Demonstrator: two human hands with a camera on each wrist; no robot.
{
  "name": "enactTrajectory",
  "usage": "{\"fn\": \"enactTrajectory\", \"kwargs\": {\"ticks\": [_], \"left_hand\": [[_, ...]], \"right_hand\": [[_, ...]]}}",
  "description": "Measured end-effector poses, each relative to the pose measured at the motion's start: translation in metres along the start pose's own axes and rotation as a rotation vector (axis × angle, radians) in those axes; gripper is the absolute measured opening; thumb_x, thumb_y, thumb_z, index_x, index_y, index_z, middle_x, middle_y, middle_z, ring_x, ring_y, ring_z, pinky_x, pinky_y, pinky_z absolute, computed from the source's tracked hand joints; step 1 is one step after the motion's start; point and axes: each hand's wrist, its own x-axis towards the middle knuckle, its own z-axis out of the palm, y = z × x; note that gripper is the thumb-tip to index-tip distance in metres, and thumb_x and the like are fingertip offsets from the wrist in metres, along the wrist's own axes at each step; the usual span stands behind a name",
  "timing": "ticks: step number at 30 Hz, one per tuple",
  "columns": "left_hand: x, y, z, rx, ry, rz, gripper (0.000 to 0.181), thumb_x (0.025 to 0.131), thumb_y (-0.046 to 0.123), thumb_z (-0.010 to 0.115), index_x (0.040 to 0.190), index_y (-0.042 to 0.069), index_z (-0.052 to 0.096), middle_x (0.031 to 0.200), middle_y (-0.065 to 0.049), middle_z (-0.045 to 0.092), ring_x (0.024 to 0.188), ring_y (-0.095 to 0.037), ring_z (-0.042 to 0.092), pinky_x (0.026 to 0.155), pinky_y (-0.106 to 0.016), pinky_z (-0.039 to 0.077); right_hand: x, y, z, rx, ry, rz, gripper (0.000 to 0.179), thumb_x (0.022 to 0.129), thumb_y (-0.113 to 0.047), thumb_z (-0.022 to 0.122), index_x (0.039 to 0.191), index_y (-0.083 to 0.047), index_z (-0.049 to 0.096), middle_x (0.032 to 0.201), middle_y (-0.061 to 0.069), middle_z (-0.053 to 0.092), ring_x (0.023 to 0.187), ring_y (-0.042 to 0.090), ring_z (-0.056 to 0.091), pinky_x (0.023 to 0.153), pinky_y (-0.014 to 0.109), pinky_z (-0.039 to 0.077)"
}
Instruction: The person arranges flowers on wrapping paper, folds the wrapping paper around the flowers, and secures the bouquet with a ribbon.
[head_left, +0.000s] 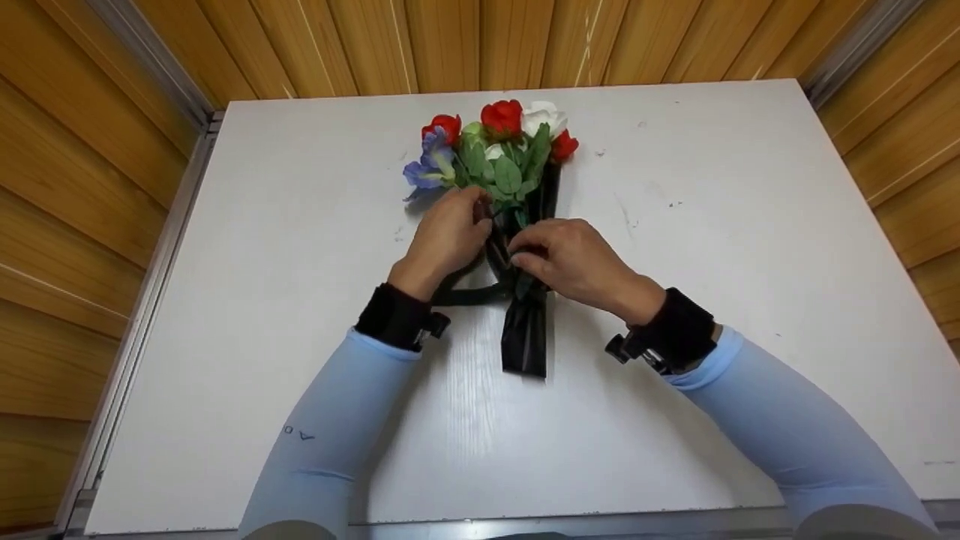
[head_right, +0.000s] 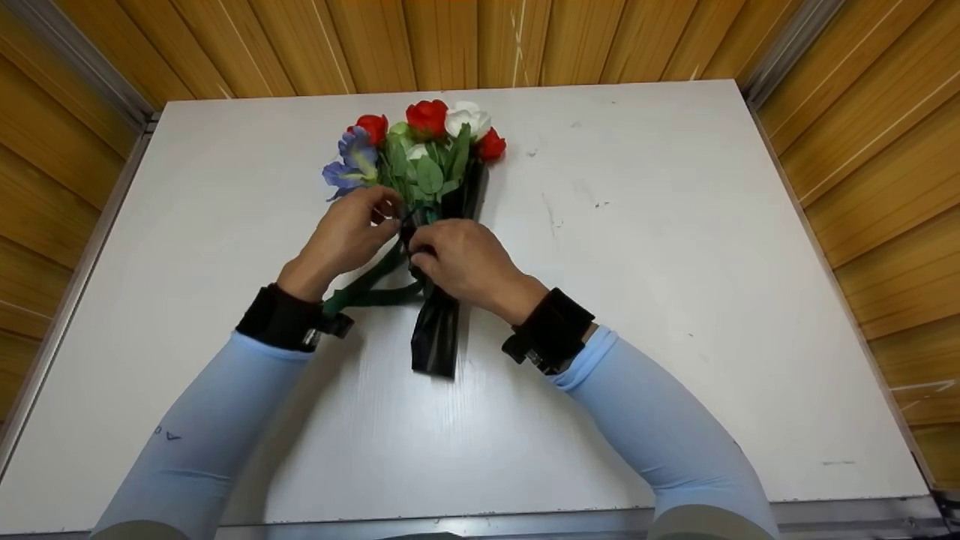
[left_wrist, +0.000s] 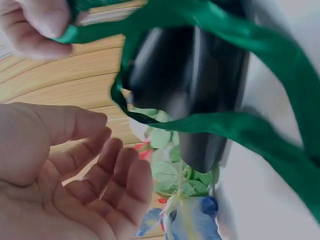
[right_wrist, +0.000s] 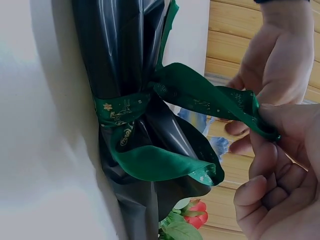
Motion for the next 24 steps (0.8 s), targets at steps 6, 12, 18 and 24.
{"fn": "enactTrajectory", "kwargs": {"ticks": [6, 12, 18, 24], "left_hand": [[0.023, 0.0, 0.014, 0.151, 0.008, -0.034, 0.045, 0.102, 0.024, 0.066, 0.143, 0.009, 0.055, 0.134, -0.017, 0.06, 0.123, -0.036, 0.058, 0.101, -0.044, 0.047], [0.03, -0.006, 0.018, 0.185, 0.035, 0.012, 0.015, 0.102, 0.019, 0.061, 0.109, 0.007, 0.066, 0.108, -0.014, 0.066, 0.104, -0.034, 0.061, 0.089, -0.042, 0.046], [0.02, -0.014, 0.008, 0.053, 0.007, -0.014, 0.012, 0.101, 0.019, 0.059, 0.093, 0.01, 0.059, 0.084, -0.008, 0.058, 0.079, -0.026, 0.057, 0.069, -0.034, 0.038], [0.009, -0.022, -0.001, 0.013, -0.095, -0.006, 0.02, 0.107, 0.024, 0.055, 0.106, 0.009, 0.069, 0.094, -0.007, 0.067, 0.085, -0.023, 0.061, 0.073, -0.035, 0.045]], "right_hand": [[0.0, 0.002, 0.0, 0.009, -0.011, 0.025, 0.012, 0.096, -0.015, 0.074, 0.104, -0.008, 0.079, 0.1, 0.007, 0.076, 0.09, 0.022, 0.07, 0.08, 0.04, 0.055], [0.002, 0.004, 0.001, 0.014, -0.011, 0.036, 0.012, 0.097, -0.016, 0.074, 0.103, -0.008, 0.079, 0.099, 0.006, 0.076, 0.088, 0.021, 0.07, 0.079, 0.039, 0.055], [0.004, 0.008, 0.001, 0.027, 0.0, 0.05, 0.012, 0.097, -0.017, 0.074, 0.102, -0.008, 0.079, 0.097, 0.006, 0.076, 0.085, 0.02, 0.069, 0.076, 0.037, 0.055], [0.004, 0.011, 0.0, 0.032, -0.005, 0.082, 0.012, 0.097, -0.018, 0.074, 0.102, -0.009, 0.079, 0.093, 0.005, 0.075, 0.082, 0.018, 0.067, 0.072, 0.034, 0.053]]}}
